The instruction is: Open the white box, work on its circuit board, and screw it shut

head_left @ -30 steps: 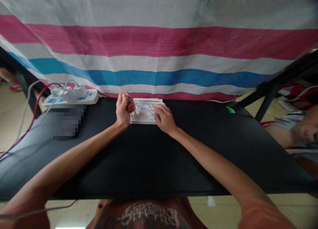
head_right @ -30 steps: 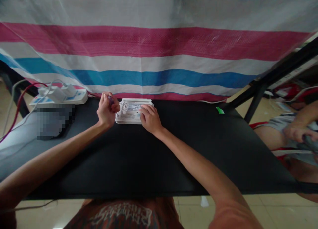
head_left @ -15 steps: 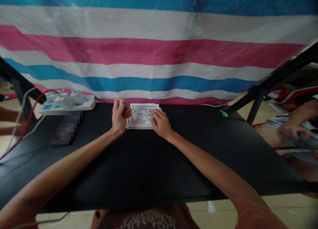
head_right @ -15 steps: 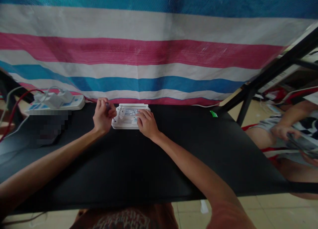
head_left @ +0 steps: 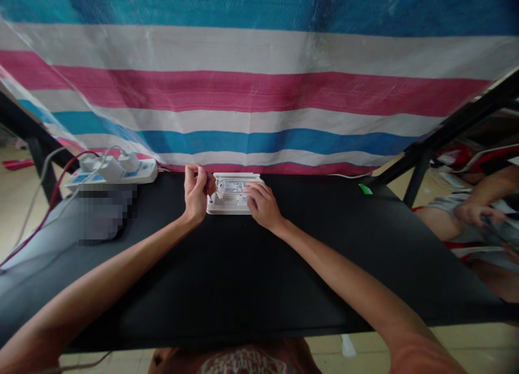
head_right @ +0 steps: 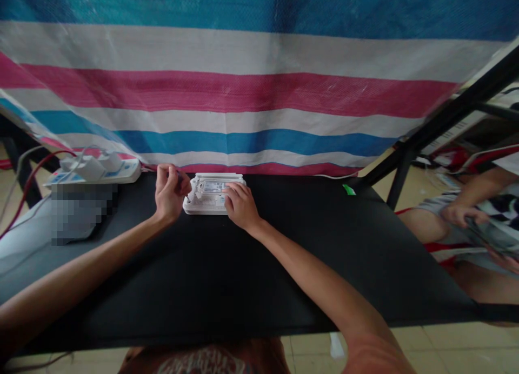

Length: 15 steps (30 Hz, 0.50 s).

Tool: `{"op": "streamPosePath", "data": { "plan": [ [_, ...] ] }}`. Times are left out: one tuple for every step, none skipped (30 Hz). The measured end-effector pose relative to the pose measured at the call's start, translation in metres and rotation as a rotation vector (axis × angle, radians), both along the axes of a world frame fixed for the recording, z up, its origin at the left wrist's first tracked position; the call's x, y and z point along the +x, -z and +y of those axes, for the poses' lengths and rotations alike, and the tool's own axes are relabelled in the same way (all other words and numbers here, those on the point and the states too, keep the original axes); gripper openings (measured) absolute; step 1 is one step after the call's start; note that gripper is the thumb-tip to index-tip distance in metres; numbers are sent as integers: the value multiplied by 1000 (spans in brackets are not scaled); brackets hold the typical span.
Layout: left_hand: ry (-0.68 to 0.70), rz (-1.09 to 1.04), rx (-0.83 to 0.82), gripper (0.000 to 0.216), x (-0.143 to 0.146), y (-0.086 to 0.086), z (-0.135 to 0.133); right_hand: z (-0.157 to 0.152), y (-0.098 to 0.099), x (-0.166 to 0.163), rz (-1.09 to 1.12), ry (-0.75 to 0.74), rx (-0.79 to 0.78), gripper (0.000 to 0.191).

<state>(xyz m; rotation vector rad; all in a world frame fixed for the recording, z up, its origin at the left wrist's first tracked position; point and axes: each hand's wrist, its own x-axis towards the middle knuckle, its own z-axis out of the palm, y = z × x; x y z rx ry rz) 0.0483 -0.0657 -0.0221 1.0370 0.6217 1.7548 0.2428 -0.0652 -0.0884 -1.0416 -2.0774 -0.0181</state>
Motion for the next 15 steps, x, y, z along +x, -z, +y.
{"op": "streamPosePath", "data": {
  "plan": [
    [-12,14,1,40,0,0,1,0,0,0,3,-1,1,25],
    [-19,25,-3,40,0,0,2,0,0,0,7,-3,1,25],
    [-22,34,-10,40,-1,1,3,-1,0,0,9,-3,0,25],
    [-21,43,-20,40,-2,1,4,-1,0,0,9,-3,-1,25],
    [-21,53,-30,41,-2,1,4,-1,0,0,7,-2,-4,25],
    [-21,60,-40,42,-3,2,4,-1,0,0,5,-2,-6,25],
    [-17,62,-48,42,-4,2,4,0,0,0,3,-2,-8,25],
    [-9,53,-52,42,-4,2,3,0,0,0,0,-3,-10,25],
    [1,34,-51,39,-4,1,2,0,0,0,-4,-5,-11,26],
    [12,12,-45,36,-4,1,1,0,1,0,-7,-7,-12,25],
    [20,-8,-36,34,-3,1,0,1,1,1,-8,-7,-10,25],
    [23,-20,-26,34,-3,1,0,1,0,1,-8,-6,-6,25],
    [14,-24,-17,35,-2,1,-1,1,0,1,-6,-5,-2,25],
    [-4,-21,-12,36,-2,1,-1,1,0,1,-4,-4,-1,25],
    [-27,-11,-10,35,-2,2,-1,1,-1,1,-2,-4,-2,25]
  ]
}}
